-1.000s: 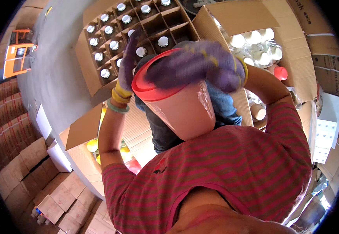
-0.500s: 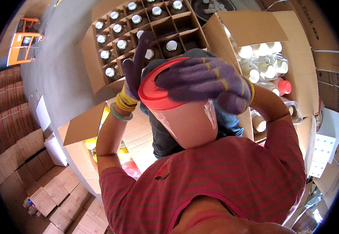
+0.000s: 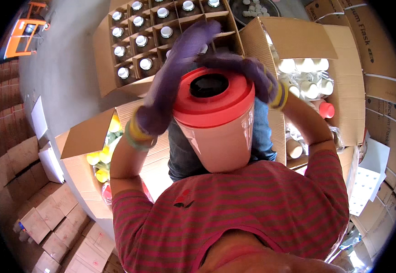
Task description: The person assembles vacuum flasks by hand, inserting stainless steel inner liners into plastic outer shells and securing red lids. They handle multiple flasks one at a time, removing protective plastic wraps and placing completed units into a cardboard box.
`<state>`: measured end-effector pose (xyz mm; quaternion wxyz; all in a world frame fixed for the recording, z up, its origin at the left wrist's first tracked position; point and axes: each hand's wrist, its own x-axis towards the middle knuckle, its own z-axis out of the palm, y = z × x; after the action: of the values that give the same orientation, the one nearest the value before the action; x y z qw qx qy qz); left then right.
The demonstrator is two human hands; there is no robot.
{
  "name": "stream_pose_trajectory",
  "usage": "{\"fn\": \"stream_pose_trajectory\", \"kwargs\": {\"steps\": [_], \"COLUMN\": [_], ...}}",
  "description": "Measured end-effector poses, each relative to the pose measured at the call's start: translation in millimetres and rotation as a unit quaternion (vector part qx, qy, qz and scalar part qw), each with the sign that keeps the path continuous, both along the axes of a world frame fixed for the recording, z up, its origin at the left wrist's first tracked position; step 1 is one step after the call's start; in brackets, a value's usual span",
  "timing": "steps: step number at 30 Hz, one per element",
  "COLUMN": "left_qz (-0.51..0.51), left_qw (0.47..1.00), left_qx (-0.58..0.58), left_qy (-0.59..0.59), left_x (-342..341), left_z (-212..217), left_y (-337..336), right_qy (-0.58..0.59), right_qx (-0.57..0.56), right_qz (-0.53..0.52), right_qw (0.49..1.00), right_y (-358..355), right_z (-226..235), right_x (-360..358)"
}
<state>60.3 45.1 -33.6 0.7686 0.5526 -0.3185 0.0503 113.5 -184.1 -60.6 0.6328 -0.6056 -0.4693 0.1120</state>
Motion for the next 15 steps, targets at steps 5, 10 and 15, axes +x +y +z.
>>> {"fn": "stream_pose_trajectory", "kwargs": {"steps": [5,10,15], "left_qz": [0.023,0.013,-0.016], "left_qw": [0.988,0.984,0.994], "left_qx": [0.054,0.179,0.083], "left_qy": [0.142,0.006,0.066], "left_x": [9,-2,4], "left_z": [-48,14,-30], "left_y": [13,8,9], "right_qy": [-0.241,0.205,0.11], "right_qx": [-0.095,-0.015,-0.053], "right_qz": [-0.017,-0.005,-0.018], "right_qw": [0.966,0.979,0.992], "right_y": [16,8,18], "right_z": [54,26,21], "right_x": [-30,-7,-24]}}
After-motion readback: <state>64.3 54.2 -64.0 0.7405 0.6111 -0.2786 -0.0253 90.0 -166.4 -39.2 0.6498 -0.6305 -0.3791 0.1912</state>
